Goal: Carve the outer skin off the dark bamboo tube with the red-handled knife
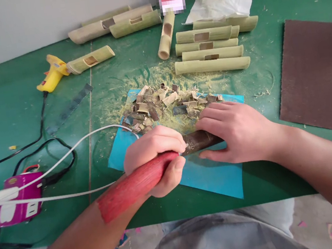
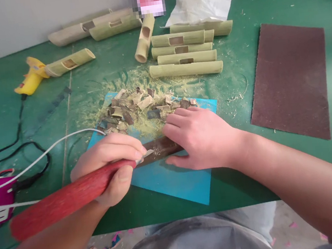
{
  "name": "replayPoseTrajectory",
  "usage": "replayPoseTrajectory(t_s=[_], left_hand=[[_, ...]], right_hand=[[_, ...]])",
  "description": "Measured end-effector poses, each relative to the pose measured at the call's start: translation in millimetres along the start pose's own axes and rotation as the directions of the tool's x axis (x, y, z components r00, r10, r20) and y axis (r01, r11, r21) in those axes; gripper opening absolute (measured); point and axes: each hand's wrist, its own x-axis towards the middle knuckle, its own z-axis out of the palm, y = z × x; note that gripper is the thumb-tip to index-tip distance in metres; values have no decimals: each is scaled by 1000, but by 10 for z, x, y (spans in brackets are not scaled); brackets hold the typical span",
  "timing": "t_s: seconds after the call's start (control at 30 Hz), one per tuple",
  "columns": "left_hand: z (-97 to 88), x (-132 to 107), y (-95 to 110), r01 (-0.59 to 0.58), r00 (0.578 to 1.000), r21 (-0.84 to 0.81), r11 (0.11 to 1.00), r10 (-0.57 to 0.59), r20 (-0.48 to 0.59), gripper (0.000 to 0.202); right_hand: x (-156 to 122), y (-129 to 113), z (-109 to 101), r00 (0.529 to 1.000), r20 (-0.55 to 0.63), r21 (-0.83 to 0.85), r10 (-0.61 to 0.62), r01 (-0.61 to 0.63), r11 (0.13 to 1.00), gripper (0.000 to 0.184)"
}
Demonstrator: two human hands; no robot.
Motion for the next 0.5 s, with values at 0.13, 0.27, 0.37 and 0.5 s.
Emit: replayPoseTrajectory(t_s=[0.13,0.27,0.37,0.5], left_hand=[[32,27,21,46,998,52,998,-44,-43,13],[51,39,28,136,990,64,989,-133,-50,17],[64,77,-2,228,974,32,973,-227,-23,18],[89,162,-92,243,970,-36,969,-244,-6,29]], right_hand=[[8,-75,49,999,-46,-73,7,-10,997,32],[19,-90,93,997,-71,-53,23,-27,998,28],[39,-62,111,998,-63,-4,30,-31,1000,29],[68,-22,120,997,-60,55,43,-40,998,26]])
